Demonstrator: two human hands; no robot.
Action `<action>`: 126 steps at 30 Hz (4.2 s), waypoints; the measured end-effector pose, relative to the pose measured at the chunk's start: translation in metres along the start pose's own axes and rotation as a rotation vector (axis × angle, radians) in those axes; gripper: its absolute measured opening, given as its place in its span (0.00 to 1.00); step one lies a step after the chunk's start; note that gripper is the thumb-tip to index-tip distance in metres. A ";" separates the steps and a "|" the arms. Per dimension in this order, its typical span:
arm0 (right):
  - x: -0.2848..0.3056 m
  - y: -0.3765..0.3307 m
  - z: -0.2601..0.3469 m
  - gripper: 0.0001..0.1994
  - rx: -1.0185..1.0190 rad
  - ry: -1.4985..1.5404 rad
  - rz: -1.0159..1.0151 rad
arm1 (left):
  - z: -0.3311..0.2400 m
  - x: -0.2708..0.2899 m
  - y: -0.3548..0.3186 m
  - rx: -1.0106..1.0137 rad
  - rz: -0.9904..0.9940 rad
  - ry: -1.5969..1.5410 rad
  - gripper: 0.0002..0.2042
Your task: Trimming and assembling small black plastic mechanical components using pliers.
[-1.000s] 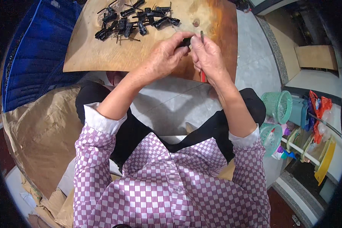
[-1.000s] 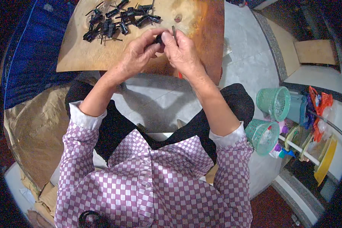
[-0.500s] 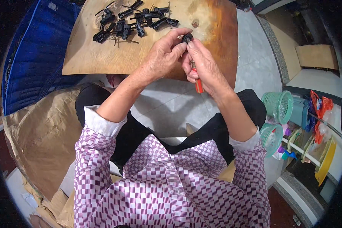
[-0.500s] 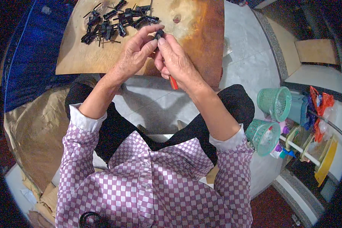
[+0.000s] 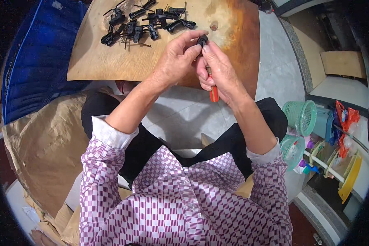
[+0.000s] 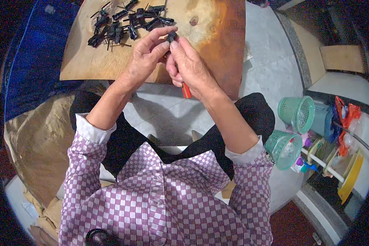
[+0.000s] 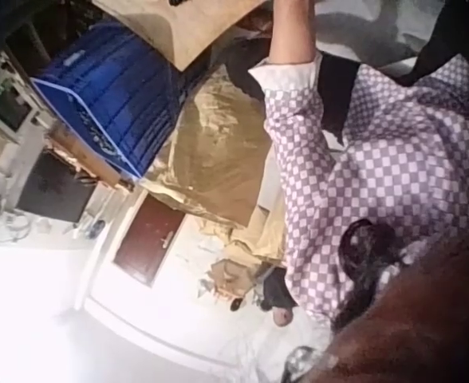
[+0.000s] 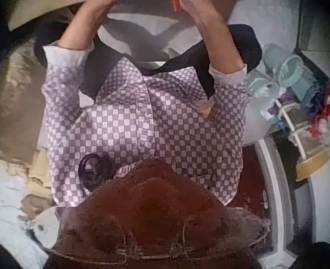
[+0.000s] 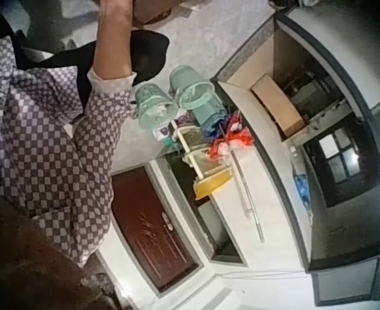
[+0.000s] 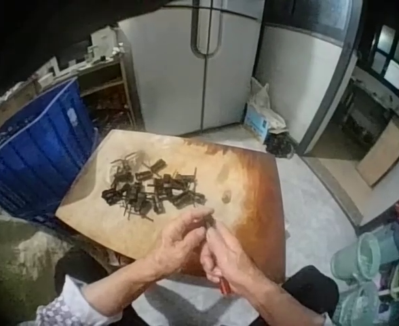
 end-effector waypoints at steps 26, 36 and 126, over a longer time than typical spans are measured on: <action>0.008 0.037 -0.018 0.14 -0.134 -0.358 0.094 | -0.002 0.059 -0.004 -0.082 -0.197 0.183 0.16; 0.011 0.090 0.055 0.17 0.749 -1.526 -0.210 | 0.043 0.106 -0.009 0.289 -0.346 -0.688 0.10; 0.021 0.000 0.028 0.11 0.195 -0.059 0.098 | -0.002 -0.021 -0.007 0.117 0.362 -0.439 0.19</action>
Point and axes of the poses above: each hand's wrist, its own y-axis towards the middle knuckle, its own x-axis out of the back of the hand, z = x × y, the point moved 10 cm from there along y, towards the middle knuckle, and after that the axes turned 10 degrees about y, right-handed, at the moved point
